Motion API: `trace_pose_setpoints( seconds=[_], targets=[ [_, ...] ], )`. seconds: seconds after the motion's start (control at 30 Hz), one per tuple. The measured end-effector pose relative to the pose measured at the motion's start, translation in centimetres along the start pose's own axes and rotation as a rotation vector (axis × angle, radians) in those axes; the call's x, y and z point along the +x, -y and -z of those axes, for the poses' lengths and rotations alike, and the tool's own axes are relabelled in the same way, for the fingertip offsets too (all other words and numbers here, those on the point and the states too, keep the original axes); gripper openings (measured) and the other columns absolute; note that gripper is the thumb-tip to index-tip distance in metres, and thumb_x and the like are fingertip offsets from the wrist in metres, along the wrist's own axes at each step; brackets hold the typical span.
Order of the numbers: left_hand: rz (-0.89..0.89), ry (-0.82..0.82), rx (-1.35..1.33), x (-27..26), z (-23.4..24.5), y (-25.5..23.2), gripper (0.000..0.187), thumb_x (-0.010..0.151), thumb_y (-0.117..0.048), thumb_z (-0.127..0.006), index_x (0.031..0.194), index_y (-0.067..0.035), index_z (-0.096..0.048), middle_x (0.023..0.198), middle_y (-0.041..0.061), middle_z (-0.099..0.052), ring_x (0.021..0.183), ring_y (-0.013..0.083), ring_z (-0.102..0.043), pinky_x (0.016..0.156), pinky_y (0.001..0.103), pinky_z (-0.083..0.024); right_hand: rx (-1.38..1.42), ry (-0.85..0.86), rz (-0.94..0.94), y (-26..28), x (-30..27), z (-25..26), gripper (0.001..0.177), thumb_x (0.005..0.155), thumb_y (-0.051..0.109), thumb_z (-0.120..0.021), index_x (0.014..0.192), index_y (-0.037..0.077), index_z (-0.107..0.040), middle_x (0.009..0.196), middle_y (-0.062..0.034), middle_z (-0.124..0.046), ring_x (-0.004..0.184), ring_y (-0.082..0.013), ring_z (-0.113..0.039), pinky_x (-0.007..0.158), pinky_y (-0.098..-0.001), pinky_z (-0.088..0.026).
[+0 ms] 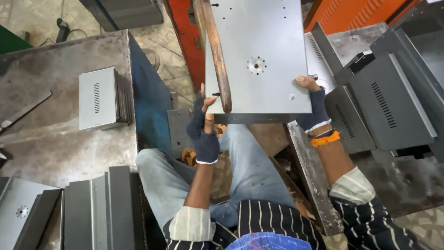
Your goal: The person sits between two work tables and bends sheet metal panels using a manual sheet metal bender. They place each panel into the bender, pull the lever down to press a bend along the edge, reposition the panel, and hammer flanges, working through multiple panels one at a time.
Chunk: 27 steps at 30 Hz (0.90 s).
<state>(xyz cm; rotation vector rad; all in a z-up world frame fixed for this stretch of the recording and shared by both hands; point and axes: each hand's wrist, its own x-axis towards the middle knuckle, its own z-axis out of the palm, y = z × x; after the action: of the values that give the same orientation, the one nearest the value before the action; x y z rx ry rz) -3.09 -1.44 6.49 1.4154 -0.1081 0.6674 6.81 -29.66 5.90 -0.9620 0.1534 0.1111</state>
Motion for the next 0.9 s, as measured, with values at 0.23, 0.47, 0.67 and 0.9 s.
trace_pose_setpoints(
  seconds=[0.23,0.47,0.67,0.9],
  targets=[
    [-0.021,0.022,-0.018,0.2,0.8,1.5,0.042,0.112,-0.036,-0.058,0.129,0.000,-0.070,0.132,0.008,-0.071,0.118,0.0167,-0.064,0.104,0.034,-0.050,-0.056,-0.037,0.020,-0.3,-0.7,-0.5,0.047,0.083,0.026,-0.070,0.121,-0.001,-0.065,0.107,-0.0098,-0.070,0.093,-0.0213,-0.070,0.082,-0.0334,-0.058],
    [0.121,-0.044,-0.072,-0.4,0.8,2.0,0.045,0.110,-0.038,-0.062,0.129,0.000,-0.074,0.085,-0.001,-0.060,0.065,0.0027,-0.042,0.060,0.024,-0.031,0.042,0.049,0.018,-1.4,0.7,1.3,0.049,0.082,0.021,-0.070,0.125,-0.001,-0.062,0.114,-0.0092,-0.068,0.104,-0.0226,-0.069,0.094,-0.0352,-0.060],
    [0.021,-0.011,0.025,-0.2,1.2,0.6,0.039,0.109,-0.035,-0.058,0.129,-0.004,-0.071,0.112,0.004,-0.071,0.071,0.0053,-0.052,0.064,0.024,-0.040,-0.147,0.129,0.107,-0.4,-0.3,-0.4,0.062,0.081,0.026,-0.066,0.137,0.001,-0.058,0.122,-0.0117,-0.067,0.106,-0.0221,-0.068,0.092,-0.0338,-0.058],
    [-0.009,0.156,0.096,0.3,0.8,0.0,0.041,0.106,-0.002,-0.052,0.146,-0.003,-0.060,0.145,0.010,-0.061,0.106,0.0150,-0.053,0.085,0.026,-0.046,-0.028,0.128,-0.037,2.5,1.7,-0.2,0.056,0.085,0.028,-0.066,0.130,-0.005,-0.060,0.114,-0.0156,-0.071,0.098,-0.0257,-0.072,0.090,-0.0360,-0.059]
  ],
)
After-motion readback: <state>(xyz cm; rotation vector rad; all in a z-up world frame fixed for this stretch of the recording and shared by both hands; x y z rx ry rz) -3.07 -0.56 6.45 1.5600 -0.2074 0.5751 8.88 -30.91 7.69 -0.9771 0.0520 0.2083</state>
